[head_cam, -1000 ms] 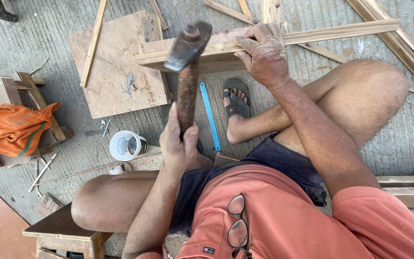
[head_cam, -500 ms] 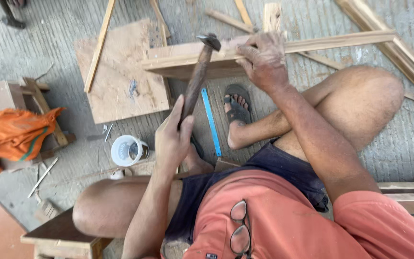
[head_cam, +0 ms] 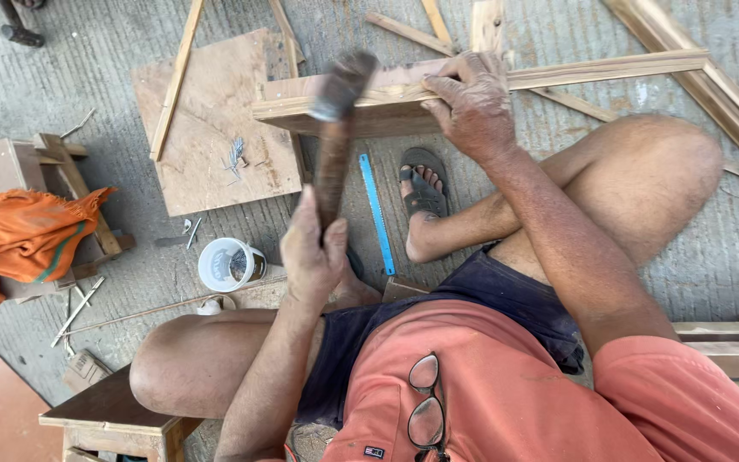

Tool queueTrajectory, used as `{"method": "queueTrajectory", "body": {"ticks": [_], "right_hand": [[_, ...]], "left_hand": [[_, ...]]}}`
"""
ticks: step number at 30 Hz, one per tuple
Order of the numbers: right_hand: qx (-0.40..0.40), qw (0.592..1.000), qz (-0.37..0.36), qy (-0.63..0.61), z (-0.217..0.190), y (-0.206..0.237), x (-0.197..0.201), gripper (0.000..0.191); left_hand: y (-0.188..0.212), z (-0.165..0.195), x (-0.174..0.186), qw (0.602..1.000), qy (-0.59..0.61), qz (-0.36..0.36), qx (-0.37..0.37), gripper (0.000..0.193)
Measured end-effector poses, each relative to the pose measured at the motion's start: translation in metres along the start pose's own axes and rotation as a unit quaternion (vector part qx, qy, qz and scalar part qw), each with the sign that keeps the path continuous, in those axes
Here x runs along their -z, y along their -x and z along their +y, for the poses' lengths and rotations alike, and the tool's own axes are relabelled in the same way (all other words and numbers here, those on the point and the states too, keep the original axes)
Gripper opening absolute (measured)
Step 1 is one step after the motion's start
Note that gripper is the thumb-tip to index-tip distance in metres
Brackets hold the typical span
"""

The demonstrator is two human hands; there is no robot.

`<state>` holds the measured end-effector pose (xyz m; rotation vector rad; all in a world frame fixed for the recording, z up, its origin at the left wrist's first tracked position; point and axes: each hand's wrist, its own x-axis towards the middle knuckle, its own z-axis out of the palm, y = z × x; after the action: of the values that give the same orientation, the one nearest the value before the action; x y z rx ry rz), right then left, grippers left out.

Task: The person sits on the ground assembling a small wooden box, hammering nails into its corner joints with a claw hammer. They take nails from a cup, position the box panels, hammer nails along the edges, and reposition the box to work on different sides.

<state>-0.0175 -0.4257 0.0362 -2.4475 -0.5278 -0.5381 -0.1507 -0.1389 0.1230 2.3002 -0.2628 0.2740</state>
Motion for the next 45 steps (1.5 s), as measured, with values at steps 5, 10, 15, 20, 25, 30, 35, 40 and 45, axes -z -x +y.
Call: {"method": "queueTrajectory", "body": {"ticks": [5, 10, 15, 20, 25, 30, 35, 40, 45], "right_hand": [[-0.022, 1.000, -0.005, 0.002, 0.001, 0.000, -0.003, 0.023], [0.007, 1.000, -0.010, 0.026, 0.003, 0.005, -0.004, 0.028], [-0.045, 0.998, -0.040, -0.028, 0.005, 0.009, -0.006, 0.024], [-0.026, 0.999, -0.033, 0.023, 0.002, 0.005, -0.003, 0.029], [0.044, 0.991, -0.080, 0.101, 0.001, -0.006, 0.018, 0.029], [-0.047, 0.978, -0.188, 0.079, 0.000, -0.013, 0.041, 0.029], [-0.076, 0.938, -0.301, 0.153, 0.004, -0.031, 0.063, 0.035], [-0.114, 0.909, -0.354, 0.189, 0.021, -0.041, 0.096, 0.044], [-0.082, 0.910, -0.359, 0.193, 0.034, -0.040, 0.127, 0.044]], "left_hand": [[0.001, -0.002, -0.005, 0.991, -0.087, -0.099, 0.013, 0.064], [-0.004, 0.002, -0.005, 0.994, -0.057, -0.088, 0.018, 0.061], [0.007, -0.025, -0.006, 0.997, -0.064, -0.038, 0.001, 0.056], [0.040, -0.074, -0.043, 0.939, 0.248, 0.095, 0.218, 0.050], [0.054, -0.127, -0.077, 0.762, 0.404, 0.227, 0.452, 0.030], [0.048, -0.172, -0.062, 0.710, 0.405, 0.181, 0.547, 0.032], [0.052, -0.207, -0.053, 0.884, -0.031, 0.135, 0.446, 0.048], [0.001, -0.277, -0.020, 0.862, -0.353, 0.125, 0.341, 0.030], [-0.031, -0.318, 0.008, 0.929, -0.220, 0.112, 0.277, 0.037]]}}
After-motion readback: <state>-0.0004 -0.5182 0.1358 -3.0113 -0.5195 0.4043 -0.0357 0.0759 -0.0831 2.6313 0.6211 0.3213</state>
